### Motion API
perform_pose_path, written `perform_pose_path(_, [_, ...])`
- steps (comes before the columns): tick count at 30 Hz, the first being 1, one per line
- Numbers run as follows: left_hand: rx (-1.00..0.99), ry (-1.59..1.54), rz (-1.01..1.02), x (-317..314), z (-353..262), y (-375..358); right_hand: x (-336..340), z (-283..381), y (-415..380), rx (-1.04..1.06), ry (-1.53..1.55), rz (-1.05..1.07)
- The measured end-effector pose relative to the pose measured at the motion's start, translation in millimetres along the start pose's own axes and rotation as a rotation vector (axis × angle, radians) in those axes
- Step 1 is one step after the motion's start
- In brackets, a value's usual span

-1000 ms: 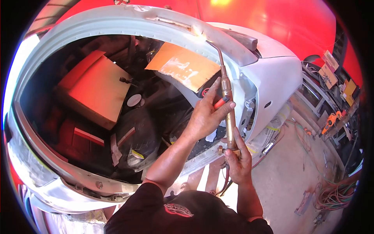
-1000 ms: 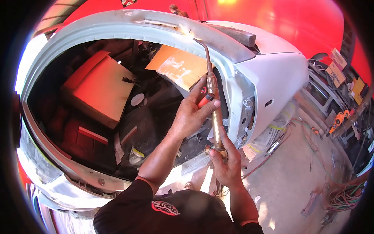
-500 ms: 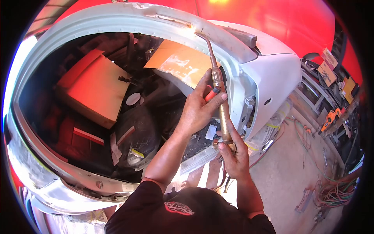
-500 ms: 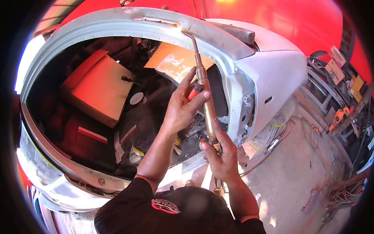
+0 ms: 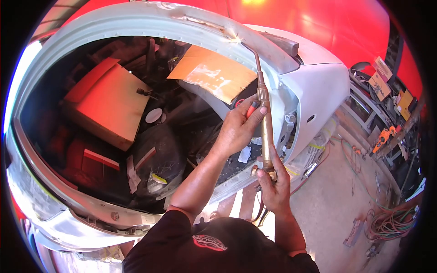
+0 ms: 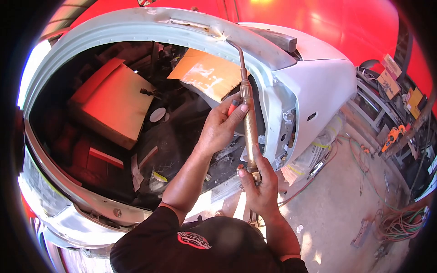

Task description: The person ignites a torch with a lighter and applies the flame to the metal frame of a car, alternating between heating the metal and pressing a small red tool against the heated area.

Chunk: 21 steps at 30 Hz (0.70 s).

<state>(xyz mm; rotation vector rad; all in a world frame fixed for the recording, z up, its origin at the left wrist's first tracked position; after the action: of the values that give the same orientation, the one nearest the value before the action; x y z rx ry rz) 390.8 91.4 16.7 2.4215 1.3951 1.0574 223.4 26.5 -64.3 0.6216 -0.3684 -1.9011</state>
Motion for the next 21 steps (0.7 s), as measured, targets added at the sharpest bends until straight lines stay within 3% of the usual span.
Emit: perform_pose_path(21, [-0.002,0.049,-0.049,12,-2,-5,-11,-2,4,0.068,-0.081,0.002])
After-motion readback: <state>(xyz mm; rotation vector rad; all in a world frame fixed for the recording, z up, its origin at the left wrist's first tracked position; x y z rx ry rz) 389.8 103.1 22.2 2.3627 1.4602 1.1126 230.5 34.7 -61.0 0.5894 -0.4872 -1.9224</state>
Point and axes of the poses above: each hand's wrist, its own y-axis towards the middle knuckle, its own x-axis out of the back of the hand, z = x × y, the point moved 6 cm from there along y, towards the middle knuckle, and after that the axes turned 15 degrees about y, right-handed, at the moved point
